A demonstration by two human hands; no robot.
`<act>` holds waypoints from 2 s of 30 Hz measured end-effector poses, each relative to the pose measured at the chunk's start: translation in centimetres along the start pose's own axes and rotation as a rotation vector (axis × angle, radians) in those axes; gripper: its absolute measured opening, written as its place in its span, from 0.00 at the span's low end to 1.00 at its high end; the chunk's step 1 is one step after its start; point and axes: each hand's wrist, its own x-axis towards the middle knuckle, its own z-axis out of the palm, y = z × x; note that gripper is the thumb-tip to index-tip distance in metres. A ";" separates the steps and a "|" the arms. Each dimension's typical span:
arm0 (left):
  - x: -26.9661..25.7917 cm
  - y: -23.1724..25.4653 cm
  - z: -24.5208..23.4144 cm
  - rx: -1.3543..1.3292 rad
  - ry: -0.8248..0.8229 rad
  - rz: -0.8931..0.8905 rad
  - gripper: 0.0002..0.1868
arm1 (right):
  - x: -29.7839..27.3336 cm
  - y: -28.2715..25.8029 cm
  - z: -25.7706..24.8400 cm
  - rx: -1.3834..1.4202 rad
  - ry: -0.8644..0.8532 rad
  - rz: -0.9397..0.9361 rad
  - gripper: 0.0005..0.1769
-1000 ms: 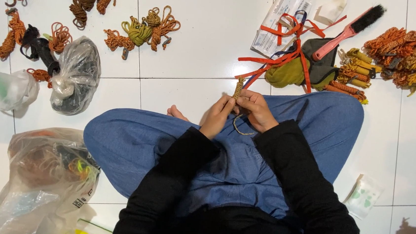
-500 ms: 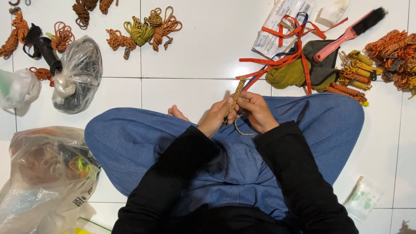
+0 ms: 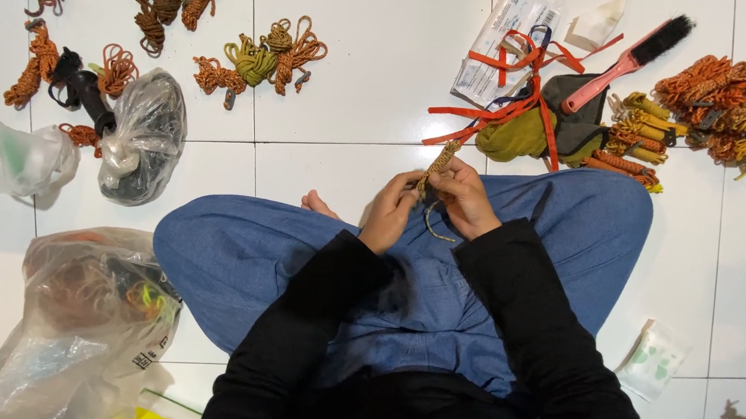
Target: Tying knots in small bundles of colored thread while sitting on the floor.
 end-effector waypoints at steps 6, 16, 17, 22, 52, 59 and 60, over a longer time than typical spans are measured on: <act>1.1 -3.0 -0.3 0.389 0.004 0.216 0.19 | 1.0 3.0 -2.6 -0.028 -0.014 0.017 0.15; 1.0 -1.1 -0.2 0.509 0.010 0.280 0.19 | 1.6 4.3 -4.2 -0.155 -0.073 -0.011 0.12; 0.9 -1.1 -0.2 0.587 0.033 0.332 0.19 | 1.4 3.7 -3.6 -0.142 -0.067 0.009 0.12; 0.8 -1.9 -0.2 0.766 0.132 0.485 0.17 | 0.3 1.2 -1.1 -0.093 -0.069 0.068 0.12; 3.4 -6.1 -0.9 -0.898 0.065 -0.208 0.06 | 0.2 1.1 -0.2 -0.121 -0.083 0.067 0.12; 2.8 -5.3 -0.8 -0.807 0.007 -0.258 0.07 | 0.1 1.3 -0.6 -0.024 -0.067 0.029 0.06; 2.7 -5.2 -0.8 -0.613 0.011 -0.201 0.09 | 0.0 1.3 -0.6 -0.012 -0.067 0.021 0.05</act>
